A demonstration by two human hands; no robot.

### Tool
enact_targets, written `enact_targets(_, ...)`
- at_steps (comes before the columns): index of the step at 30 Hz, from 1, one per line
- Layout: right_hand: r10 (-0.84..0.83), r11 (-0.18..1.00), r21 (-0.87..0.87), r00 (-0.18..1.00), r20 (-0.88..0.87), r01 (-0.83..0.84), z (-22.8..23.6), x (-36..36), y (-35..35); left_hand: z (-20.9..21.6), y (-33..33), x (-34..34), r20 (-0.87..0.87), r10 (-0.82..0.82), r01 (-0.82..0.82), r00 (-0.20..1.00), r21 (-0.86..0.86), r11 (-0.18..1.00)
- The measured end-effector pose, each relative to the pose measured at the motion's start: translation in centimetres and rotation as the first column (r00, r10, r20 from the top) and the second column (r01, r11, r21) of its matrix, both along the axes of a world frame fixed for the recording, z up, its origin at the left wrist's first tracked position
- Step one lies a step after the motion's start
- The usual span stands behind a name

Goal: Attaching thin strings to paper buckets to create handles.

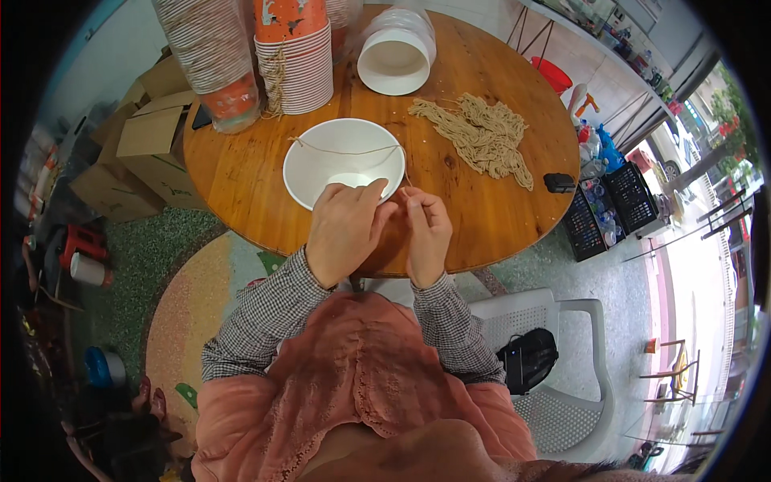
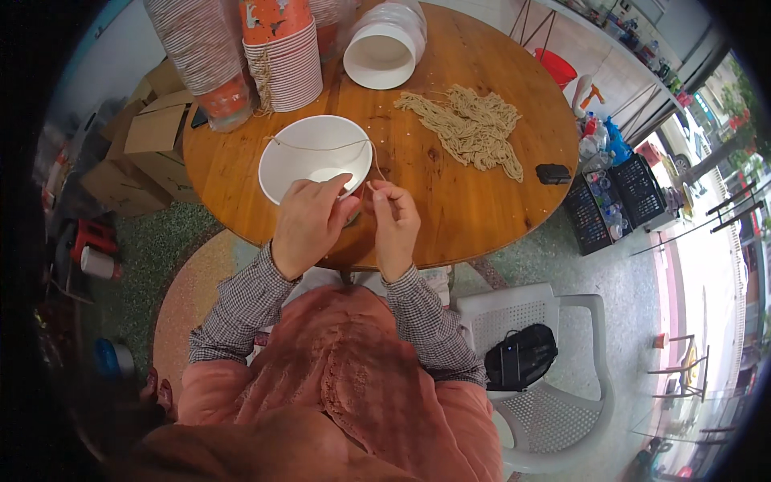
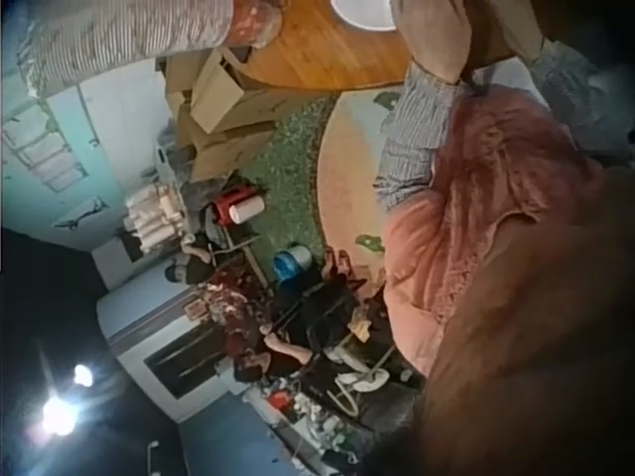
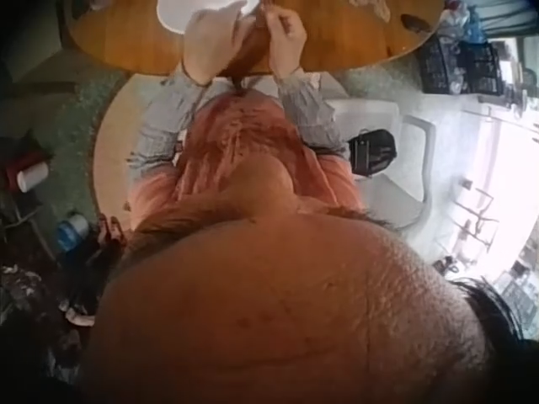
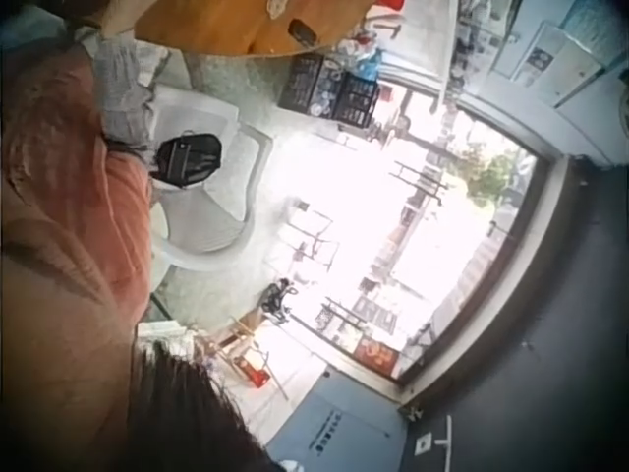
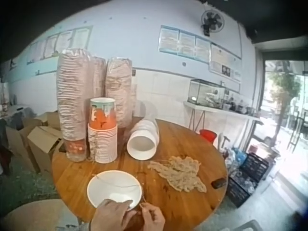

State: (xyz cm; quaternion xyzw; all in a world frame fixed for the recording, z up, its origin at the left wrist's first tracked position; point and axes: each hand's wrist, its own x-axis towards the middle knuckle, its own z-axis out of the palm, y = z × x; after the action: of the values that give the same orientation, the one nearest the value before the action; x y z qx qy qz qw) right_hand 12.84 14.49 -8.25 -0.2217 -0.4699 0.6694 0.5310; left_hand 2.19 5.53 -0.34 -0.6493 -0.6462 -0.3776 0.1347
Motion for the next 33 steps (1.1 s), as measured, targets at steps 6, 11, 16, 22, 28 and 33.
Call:
enact_targets(6, 0.085, 0.995, 0.046, 0.996, 0.002, -0.085, -0.3, -0.1, -0.6, 0.0, -0.1, -1.3, -0.016, -0.053, 0.051, 0.998, -0.101, 0.994)
enact_targets(11, 0.123, 0.987, 0.09, 0.989, 0.088, -0.131, -0.1, -0.3, -0.9, 0.6, -0.9, -1.8, 0.021, -0.066, 0.069, 0.998, -0.179, 0.982)
enact_targets(16, 0.123, 0.987, 0.093, 0.987, 0.104, -0.133, -0.4, -0.3, -0.9, 0.6, -1.0, -2.0, 0.049, -0.081, 0.09, 0.995, -0.218, 0.972)
enact_targets(22, 0.102, 0.983, 0.14, 0.986, 0.135, -0.121, -0.4, -0.4, -0.9, 0.8, -1.3, -2.1, 0.043, -0.091, 0.098, 0.995, -0.233, 0.968)
enact_targets(28, 0.079, 0.986, 0.143, 0.993, 0.089, -0.091, -0.5, -0.8, -1.2, 1.6, -1.1, -2.1, 0.056, -0.104, 0.117, 0.993, -0.318, 0.941)
enact_targets(33, 0.045, 0.989, 0.137, 0.997, 0.063, -0.053, -0.8, -1.0, -1.5, 1.6, -0.9, -2.2, 0.049, -0.112, 0.122, 0.993, -0.367, 0.922)
